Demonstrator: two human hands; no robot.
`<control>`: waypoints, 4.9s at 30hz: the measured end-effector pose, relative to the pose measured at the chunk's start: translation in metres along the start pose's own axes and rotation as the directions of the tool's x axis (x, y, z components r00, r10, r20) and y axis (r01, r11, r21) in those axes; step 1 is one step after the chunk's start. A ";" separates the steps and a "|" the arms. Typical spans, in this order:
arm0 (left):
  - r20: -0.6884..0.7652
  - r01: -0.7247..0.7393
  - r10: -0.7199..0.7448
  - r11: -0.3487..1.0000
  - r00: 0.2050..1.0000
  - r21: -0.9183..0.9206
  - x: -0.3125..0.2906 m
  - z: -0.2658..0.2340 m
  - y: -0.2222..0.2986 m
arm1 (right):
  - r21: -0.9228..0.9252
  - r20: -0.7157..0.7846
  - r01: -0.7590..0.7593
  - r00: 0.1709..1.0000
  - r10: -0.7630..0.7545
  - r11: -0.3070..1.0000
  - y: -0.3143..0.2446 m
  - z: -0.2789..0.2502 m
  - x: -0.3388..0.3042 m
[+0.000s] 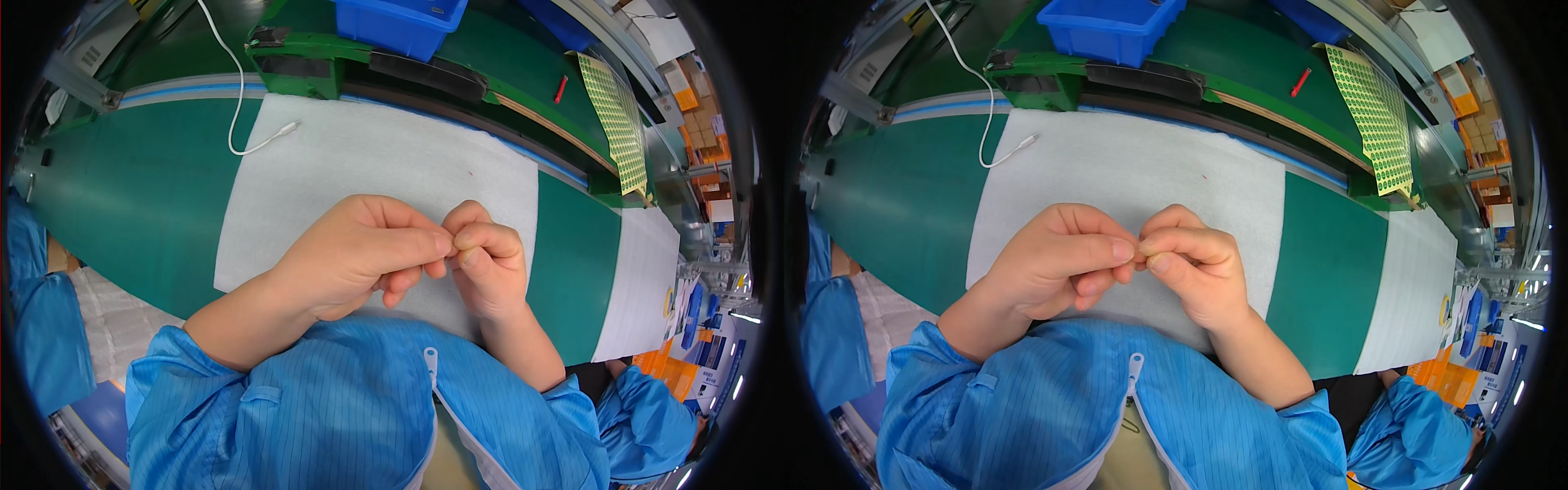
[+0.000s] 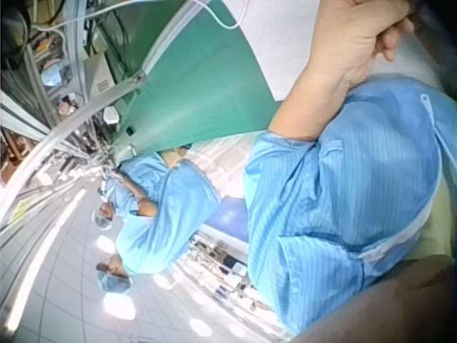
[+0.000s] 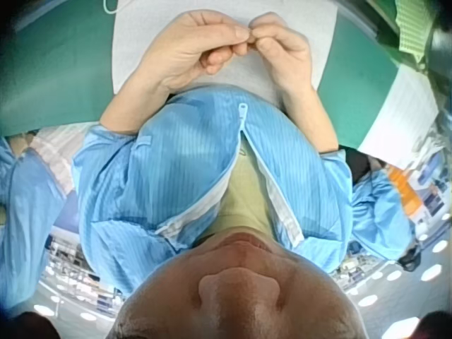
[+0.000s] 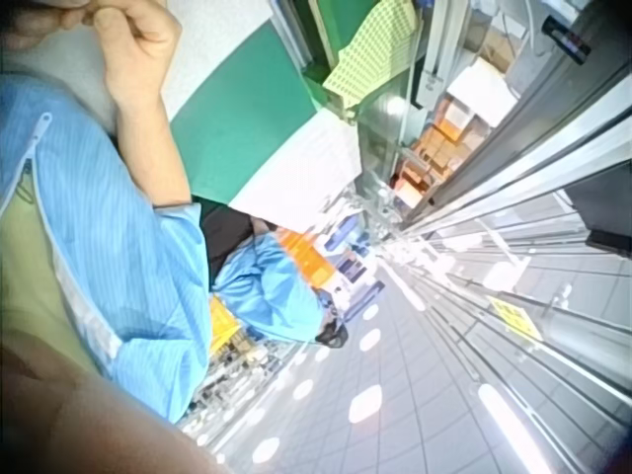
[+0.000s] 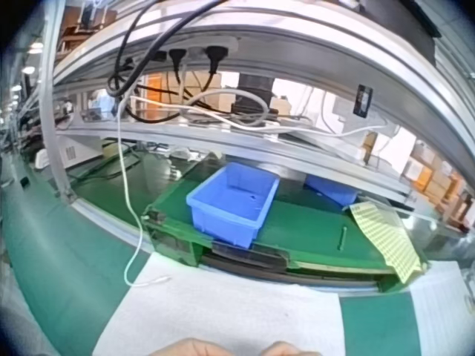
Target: The person assembles small electronic components by attaching an electronic connector to a cable, then placing the connected cable into a white housing. This is done by hand, using a small screwdriver to secure the components.
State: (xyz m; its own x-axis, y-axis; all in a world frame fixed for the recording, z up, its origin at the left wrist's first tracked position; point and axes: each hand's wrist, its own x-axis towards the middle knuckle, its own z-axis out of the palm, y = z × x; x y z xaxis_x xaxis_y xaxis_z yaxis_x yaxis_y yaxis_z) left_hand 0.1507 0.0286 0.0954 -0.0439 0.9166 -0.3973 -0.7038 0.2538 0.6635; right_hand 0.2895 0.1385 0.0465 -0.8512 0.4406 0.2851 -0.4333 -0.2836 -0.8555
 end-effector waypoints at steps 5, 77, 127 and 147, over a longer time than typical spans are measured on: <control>-0.014 -0.031 0.031 0.999 0.999 0.036 0.000 0.002 0.001 | 0.055 -0.014 -0.025 1.000 0.025 0.998 0.001 -0.001 -0.001; -0.120 -0.066 0.071 0.997 0.990 0.044 0.012 -0.009 -0.009 | -0.751 0.014 0.131 0.983 -0.183 0.647 -0.005 0.001 0.008; -0.097 0.050 -0.040 0.993 0.994 0.104 0.011 -0.013 -0.003 | -0.798 0.139 0.237 0.967 -0.214 0.554 -0.010 -0.007 0.009; 0.083 0.247 -0.240 0.966 0.967 -0.077 0.018 -0.024 -0.006 | -0.816 0.264 0.333 0.942 -0.207 0.473 -0.013 -0.005 0.011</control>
State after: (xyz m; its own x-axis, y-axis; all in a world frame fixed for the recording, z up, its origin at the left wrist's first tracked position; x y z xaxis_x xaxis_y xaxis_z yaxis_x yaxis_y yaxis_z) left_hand 0.1370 0.0366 0.0691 0.1853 0.8511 -0.4912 -0.7454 0.4475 0.4942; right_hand 0.2874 0.1512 0.0581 -0.7905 0.2489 0.5597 -0.2465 0.7072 -0.6627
